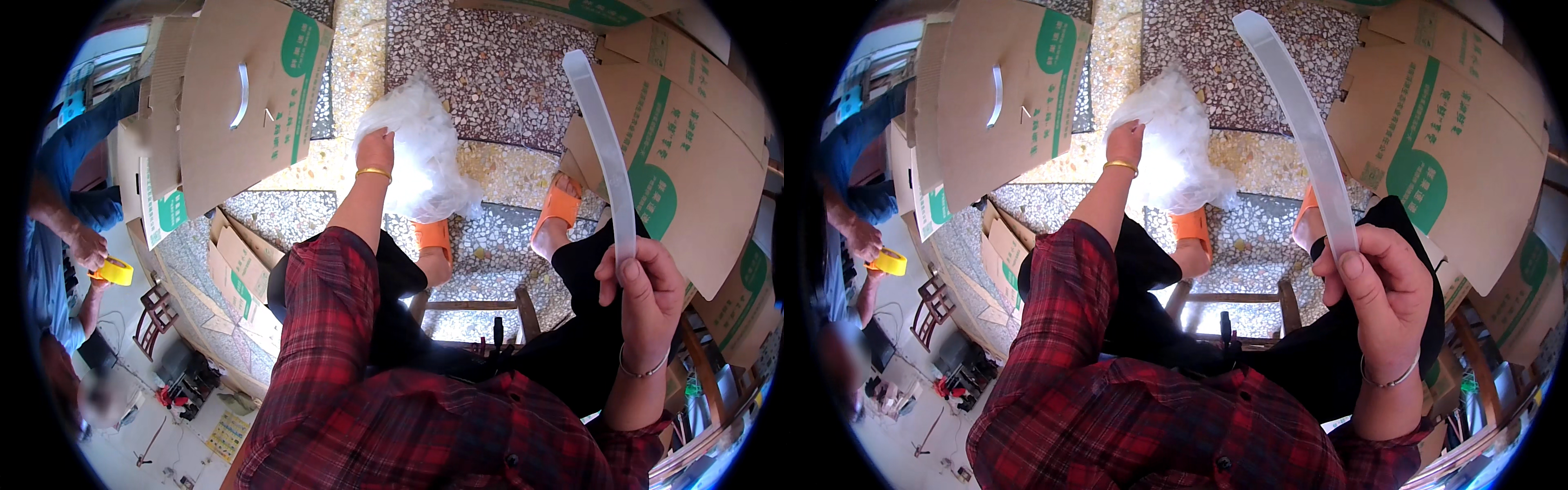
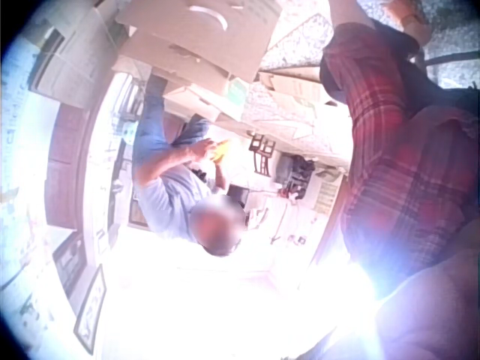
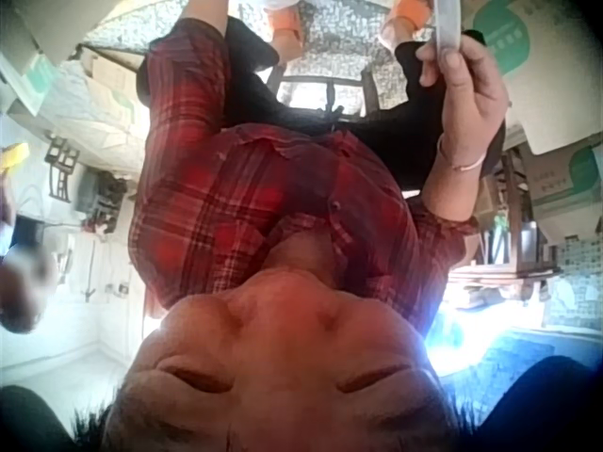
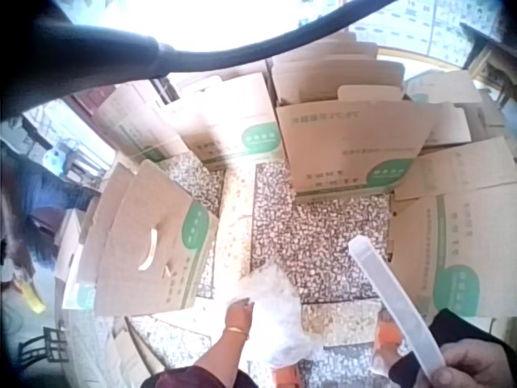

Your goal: The person sits on the floor and assembles flat-packed cardboard boxes. They fold the flaps, insert white plastic fasteners into slots, and secure the box structure. Another person is visible in the background taping boxes.

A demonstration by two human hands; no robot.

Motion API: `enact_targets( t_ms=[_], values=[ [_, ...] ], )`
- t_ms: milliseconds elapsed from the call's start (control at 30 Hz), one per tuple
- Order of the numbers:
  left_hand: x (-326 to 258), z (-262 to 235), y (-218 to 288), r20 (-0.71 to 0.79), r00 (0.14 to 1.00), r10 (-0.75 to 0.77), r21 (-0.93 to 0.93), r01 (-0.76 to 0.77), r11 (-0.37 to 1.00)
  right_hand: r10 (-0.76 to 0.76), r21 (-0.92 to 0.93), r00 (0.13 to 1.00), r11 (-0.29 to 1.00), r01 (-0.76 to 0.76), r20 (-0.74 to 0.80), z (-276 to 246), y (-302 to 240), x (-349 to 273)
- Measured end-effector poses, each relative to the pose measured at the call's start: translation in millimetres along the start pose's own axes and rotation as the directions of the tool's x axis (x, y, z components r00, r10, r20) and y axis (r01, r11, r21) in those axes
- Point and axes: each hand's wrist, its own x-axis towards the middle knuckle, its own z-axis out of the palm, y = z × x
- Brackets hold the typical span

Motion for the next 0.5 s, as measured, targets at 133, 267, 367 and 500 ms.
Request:
enact_targets(
  t_ms=[133, 267, 367, 500],
  values=[
    [-7, -11, 6, 0.039, 0.997, 0.072, 0.117, -0.076, 0.990, 0.001, -0.009, 1.000, 1.000, -0.001, -0.003, 0, -2, -4],
    [-17, -20, 8, 0.081, 0.991, 0.103, 0.217, -0.119, 0.969, -0.017, -0.016, 1.000, 1.000, 0.017, -0.004, 0, -3, -10],
    [-29, -26, 14, 0.095, 0.985, 0.143, 0.223, -0.161, 0.961, -0.038, 0.000, 0.999, 0.999, 0.038, -0.007, 1, -3, -12],
    [-38, -31, 8, 0.069, 0.980, 0.184, 0.205, -0.195, 0.959, -0.096, 0.053, 0.995, 0.994, 0.095, 0.017, 1, 2, -14]
  ],
)
